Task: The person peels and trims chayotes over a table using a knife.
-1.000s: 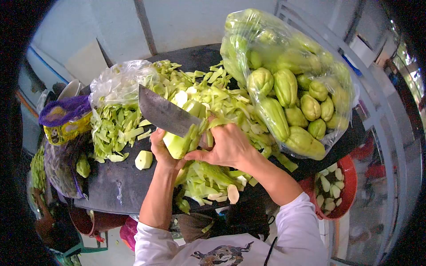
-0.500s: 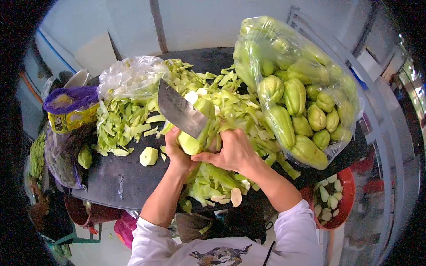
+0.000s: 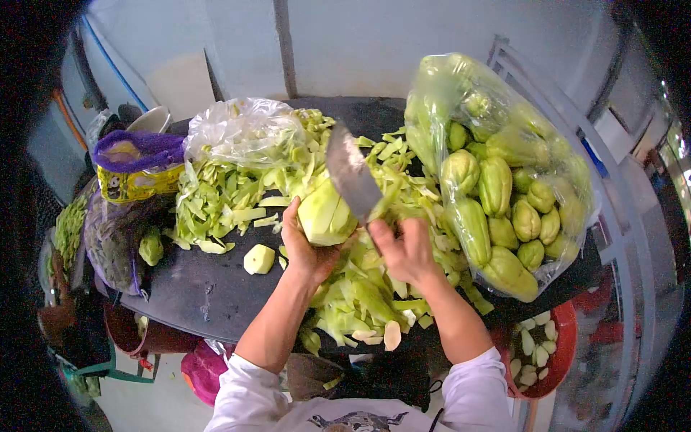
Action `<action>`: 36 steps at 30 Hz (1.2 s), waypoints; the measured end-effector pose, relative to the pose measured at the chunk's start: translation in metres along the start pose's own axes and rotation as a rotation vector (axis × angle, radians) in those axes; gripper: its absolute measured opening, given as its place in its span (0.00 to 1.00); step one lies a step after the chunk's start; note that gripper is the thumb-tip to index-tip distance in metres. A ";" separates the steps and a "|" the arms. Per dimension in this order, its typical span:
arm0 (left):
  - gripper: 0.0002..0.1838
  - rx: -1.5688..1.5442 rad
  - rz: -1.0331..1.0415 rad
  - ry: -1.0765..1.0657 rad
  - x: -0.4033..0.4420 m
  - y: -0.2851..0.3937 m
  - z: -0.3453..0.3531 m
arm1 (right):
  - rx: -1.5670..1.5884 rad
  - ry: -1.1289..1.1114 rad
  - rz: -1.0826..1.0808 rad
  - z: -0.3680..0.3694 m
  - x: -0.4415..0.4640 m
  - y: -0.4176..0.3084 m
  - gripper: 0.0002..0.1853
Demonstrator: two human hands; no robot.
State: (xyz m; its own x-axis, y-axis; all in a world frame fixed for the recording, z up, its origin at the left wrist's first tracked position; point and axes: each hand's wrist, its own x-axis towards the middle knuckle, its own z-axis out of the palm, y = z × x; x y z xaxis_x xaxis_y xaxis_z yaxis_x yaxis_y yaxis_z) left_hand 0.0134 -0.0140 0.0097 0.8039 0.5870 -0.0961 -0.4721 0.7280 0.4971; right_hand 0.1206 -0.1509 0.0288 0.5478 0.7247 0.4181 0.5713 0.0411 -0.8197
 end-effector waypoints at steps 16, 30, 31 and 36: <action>0.37 0.064 -0.076 -0.050 0.003 0.006 -0.006 | 0.189 -0.203 0.312 -0.014 0.007 0.013 0.34; 0.36 0.149 -0.062 0.028 0.004 0.003 -0.009 | 0.368 -0.133 0.350 -0.015 0.004 0.019 0.14; 0.36 0.116 -0.073 -0.016 0.007 0.003 -0.013 | 0.344 -0.099 0.301 -0.014 0.005 0.020 0.13; 0.38 0.186 -0.082 -0.036 0.004 0.006 -0.011 | 0.359 -0.102 0.341 -0.023 0.011 0.019 0.24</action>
State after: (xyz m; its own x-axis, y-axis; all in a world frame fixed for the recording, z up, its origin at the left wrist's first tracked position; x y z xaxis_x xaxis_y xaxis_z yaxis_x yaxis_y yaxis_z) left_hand 0.0094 -0.0033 0.0029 0.8508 0.5129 -0.1141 -0.3318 0.6929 0.6402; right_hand 0.1515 -0.1581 0.0273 0.5941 0.8006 0.0778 0.1146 0.0116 -0.9933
